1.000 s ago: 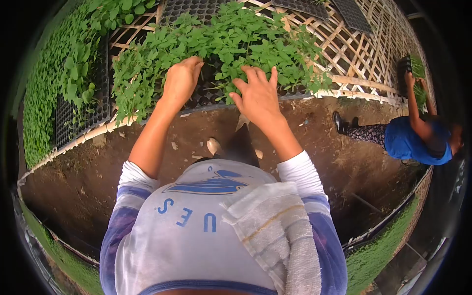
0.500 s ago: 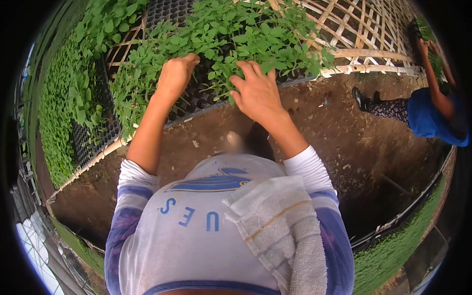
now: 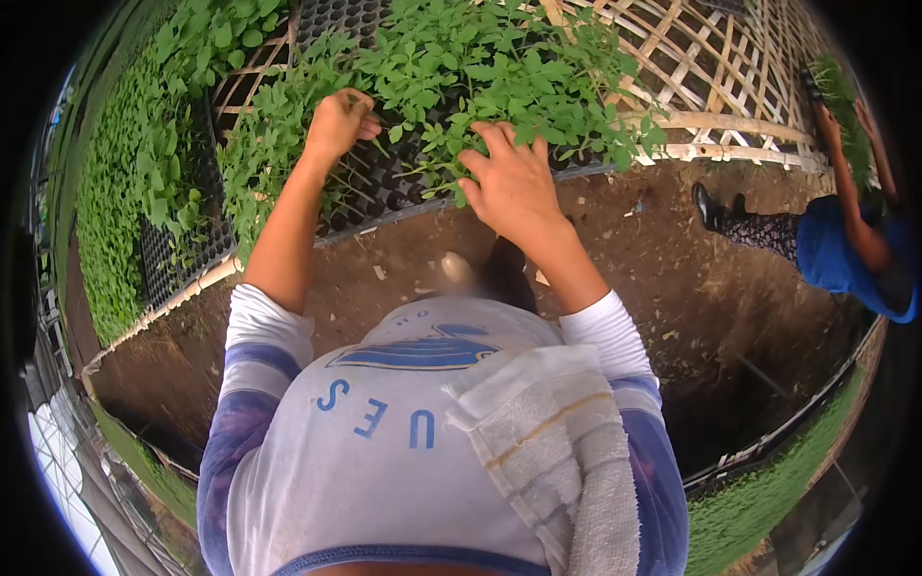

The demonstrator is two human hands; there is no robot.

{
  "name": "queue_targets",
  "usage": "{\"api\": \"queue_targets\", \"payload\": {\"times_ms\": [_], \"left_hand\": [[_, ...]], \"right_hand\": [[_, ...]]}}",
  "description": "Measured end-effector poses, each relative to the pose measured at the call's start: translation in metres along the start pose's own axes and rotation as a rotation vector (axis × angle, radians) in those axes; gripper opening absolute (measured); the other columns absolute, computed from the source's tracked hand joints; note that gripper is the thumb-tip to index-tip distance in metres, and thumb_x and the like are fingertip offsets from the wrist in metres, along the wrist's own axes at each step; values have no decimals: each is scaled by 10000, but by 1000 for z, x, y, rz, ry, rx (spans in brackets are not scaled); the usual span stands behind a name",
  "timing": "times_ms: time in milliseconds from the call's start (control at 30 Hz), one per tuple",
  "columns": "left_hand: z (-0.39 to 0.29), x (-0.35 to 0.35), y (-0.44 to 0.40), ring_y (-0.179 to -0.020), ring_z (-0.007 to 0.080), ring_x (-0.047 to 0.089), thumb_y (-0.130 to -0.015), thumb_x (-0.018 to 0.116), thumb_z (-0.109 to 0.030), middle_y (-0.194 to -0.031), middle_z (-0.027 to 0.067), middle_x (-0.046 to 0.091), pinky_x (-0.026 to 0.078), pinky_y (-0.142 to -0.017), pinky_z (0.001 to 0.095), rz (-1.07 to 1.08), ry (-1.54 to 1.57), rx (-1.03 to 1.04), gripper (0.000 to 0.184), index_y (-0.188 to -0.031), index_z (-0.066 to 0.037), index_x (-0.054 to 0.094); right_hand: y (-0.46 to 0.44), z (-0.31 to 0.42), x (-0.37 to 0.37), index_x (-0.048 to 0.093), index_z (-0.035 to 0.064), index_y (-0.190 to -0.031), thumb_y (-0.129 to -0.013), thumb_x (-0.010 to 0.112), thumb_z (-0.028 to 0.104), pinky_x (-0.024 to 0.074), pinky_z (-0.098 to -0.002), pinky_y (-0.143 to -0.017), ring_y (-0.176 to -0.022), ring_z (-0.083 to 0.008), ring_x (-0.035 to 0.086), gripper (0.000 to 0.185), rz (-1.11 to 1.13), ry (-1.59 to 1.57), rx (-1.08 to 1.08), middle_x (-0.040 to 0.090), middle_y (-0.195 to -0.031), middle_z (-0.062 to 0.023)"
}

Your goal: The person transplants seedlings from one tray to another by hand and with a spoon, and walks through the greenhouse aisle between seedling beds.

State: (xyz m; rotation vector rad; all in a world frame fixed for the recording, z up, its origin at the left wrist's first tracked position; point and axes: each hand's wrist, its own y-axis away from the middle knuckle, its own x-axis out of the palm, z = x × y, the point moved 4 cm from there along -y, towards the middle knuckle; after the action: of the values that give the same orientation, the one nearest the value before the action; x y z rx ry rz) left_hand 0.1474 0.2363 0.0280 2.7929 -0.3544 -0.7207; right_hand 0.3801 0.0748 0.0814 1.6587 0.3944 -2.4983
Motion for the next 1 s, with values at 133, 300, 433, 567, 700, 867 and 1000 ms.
{"api": "queue_targets", "payload": {"times_ms": [133, 300, 433, 567, 700, 867, 1000], "left_hand": [[5, -21, 6, -689, 222, 718, -988, 533, -82, -819, 183, 702, 600, -612, 312, -53, 196, -57, 186, -1053, 84, 585], [-17, -61, 57, -734, 213, 709, -990, 546, -91, -894, 187, 700, 603, -663, 298, -29, 397, -54, 185, -1079, 70, 565], [-18, -107, 134, -674, 174, 682, -984, 568, -114, -845, 143, 704, 569, -629, 273, -31, 400, -103, 174, -1052, 44, 596], [-7, -153, 209, -612, 133, 636, -951, 603, -107, -720, 102, 678, 502, -582, 269, -207, -357, -97, 149, -978, 32, 649], [-38, -146, 239, -618, 101, 610, -962, 581, -105, -710, 58, 656, 482, -582, 259, -377, -453, -68, 156, -1002, 25, 656], [-58, -116, 229, -690, 114, 642, -980, 591, -120, -813, 82, 703, 517, -650, 257, -390, -191, 31, 178, -1025, 37, 661], [-85, -90, 204, -762, 136, 689, -988, 599, -139, -869, 100, 728, 551, -696, 288, -471, -18, 239, 204, -1042, 46, 666]], "right_hand": [[0, 2, -5, 701, 98, -1065, -825, 723, 226, 393, -563, -990, -1201, -312, 536, 273, 9, -8, -4, 518, -1357, -116], [4, 9, -4, 703, 92, -1090, -813, 732, 225, 418, -524, -935, -1260, -302, 481, 308, 27, 10, -17, 536, -1339, -113], [10, 20, -3, 701, 95, -1103, -812, 733, 221, 414, -510, -939, -1271, -305, 472, 319, 55, 34, -40, 524, -1352, -117], [4, 50, -15, 688, 95, -1106, -811, 733, 209, 407, -501, -947, -1250, -300, 476, 319, -65, 62, -90, 511, -1348, -132], [-10, 100, 19, 628, 59, -1237, -844, 722, 113, 497, -354, -847, -992, -242, 597, 408, 7, -674, -52, 511, -1326, -138], [-69, 80, 137, 581, 29, -1296, -886, 682, 72, 488, -324, -869, -1010, -173, 612, 425, 259, -1424, 562, 508, -1368, -179], [-58, 89, 131, 630, -1, -1226, -905, 627, 44, 490, -368, -938, -1161, -285, 608, 325, 132, -1033, 227, 449, -1467, -142]]}}
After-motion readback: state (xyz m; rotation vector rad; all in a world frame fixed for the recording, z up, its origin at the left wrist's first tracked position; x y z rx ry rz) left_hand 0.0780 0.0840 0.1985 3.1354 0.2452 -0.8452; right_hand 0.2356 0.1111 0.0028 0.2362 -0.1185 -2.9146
